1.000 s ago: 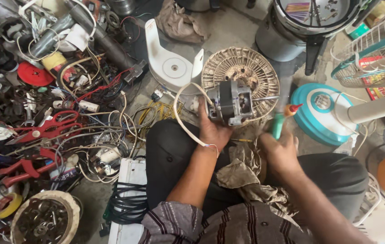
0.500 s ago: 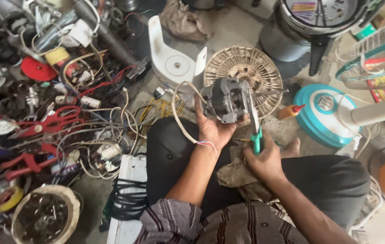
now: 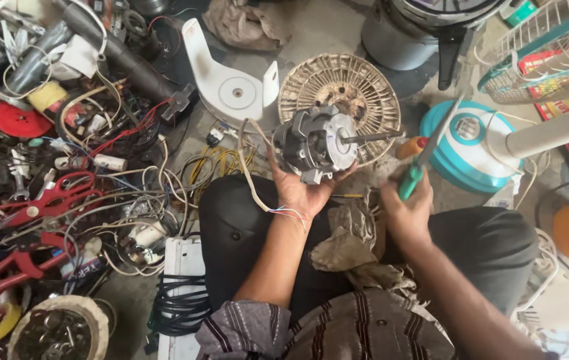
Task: The person sits on the floor in a cluttered workshop and assembles a small electric motor. They insert a rotor into a stator, align the components, and use pliers to manipulate parts of the motor housing. The person then uses a screwdriver to tighten screws on the motor casing.
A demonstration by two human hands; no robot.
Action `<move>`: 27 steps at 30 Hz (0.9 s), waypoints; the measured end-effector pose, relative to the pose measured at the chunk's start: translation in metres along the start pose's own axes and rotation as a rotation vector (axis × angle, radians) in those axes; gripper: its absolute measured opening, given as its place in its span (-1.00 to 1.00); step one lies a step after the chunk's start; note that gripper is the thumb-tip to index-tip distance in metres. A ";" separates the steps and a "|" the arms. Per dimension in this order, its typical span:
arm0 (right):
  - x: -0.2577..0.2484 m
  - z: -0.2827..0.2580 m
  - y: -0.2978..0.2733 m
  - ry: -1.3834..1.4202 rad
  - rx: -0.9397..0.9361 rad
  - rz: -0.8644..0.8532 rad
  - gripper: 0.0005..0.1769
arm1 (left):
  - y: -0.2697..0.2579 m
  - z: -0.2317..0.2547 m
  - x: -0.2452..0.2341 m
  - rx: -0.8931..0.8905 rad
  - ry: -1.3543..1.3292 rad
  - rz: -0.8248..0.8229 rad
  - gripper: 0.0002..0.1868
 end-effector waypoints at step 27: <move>-0.005 -0.149 0.039 -0.140 -0.468 -0.345 -0.68 | 0.010 -0.002 -0.015 -0.015 0.074 0.014 -0.22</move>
Point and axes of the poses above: each hand's wrist, its own y-axis towards the middle knuckle, its own x-axis out of the palm, z = x × y, the point moved 8 cm from there along y, towards the middle knuckle, and after that the axes turned 5 degrees about -z, right-handed, at the moved point
